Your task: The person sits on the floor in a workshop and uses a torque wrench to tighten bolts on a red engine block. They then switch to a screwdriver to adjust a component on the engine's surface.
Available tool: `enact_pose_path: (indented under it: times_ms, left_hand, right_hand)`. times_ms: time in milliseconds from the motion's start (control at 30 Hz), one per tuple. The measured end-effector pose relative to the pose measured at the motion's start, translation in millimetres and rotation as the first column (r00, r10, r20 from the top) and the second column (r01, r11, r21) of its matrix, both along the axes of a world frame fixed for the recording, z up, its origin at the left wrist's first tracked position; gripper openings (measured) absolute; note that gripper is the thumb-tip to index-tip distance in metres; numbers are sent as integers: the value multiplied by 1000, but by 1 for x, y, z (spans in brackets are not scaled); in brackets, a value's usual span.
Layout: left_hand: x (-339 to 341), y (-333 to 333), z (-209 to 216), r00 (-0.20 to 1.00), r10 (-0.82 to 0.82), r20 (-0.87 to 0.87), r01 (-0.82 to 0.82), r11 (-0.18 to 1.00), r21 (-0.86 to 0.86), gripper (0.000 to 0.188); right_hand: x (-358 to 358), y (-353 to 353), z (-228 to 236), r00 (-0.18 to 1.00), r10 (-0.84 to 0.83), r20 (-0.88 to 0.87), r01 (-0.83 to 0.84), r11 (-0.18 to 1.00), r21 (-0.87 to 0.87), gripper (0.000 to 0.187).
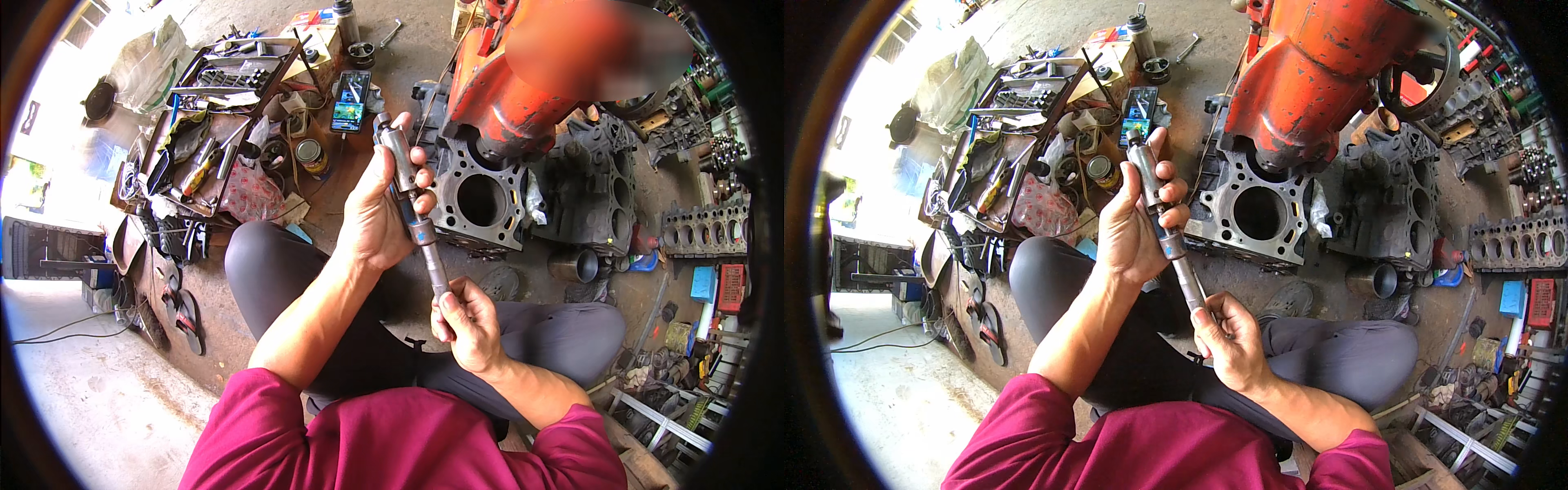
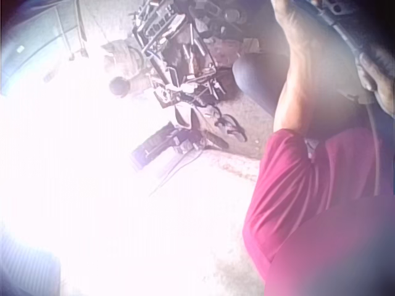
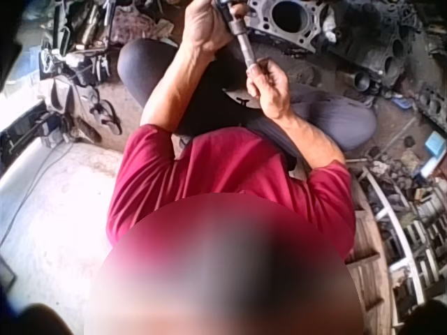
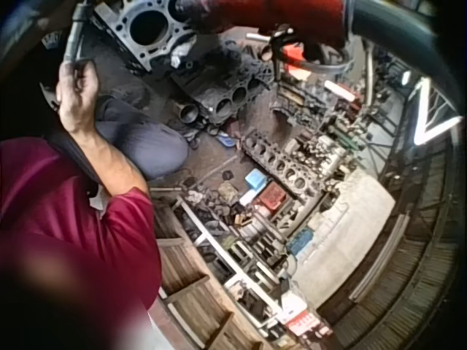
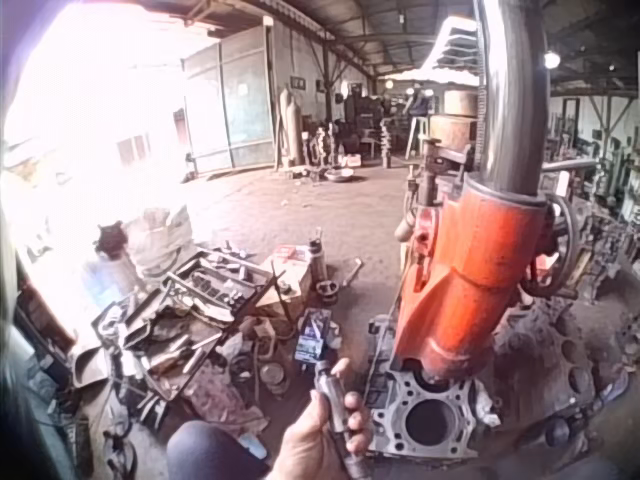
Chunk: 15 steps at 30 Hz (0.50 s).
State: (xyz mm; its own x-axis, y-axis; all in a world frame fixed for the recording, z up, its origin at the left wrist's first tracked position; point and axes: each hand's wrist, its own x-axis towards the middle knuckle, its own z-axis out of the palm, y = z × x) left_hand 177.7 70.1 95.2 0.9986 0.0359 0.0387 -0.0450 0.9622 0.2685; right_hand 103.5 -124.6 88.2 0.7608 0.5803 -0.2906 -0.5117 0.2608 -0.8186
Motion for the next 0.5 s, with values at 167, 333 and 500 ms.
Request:
enact_pose_path:
  times_ms: [167,333,500]
  left_hand:
    - [0,0,-2,1000,4,-14,-4,1000,-1,62]
    - [0,-1,-2,999,-11,-42,9,998,-56,61]
    - [0,-1,-1,999,-14,-45,11,996,-84,61]
  right_hand:
    - [0,0,1,997,5,-72,0,998,65,21]
    - [2,-3,6,961,107,-253,-56,978,202,35]
    - [4,-3,8,914,195,-355,-83,948,308,45]
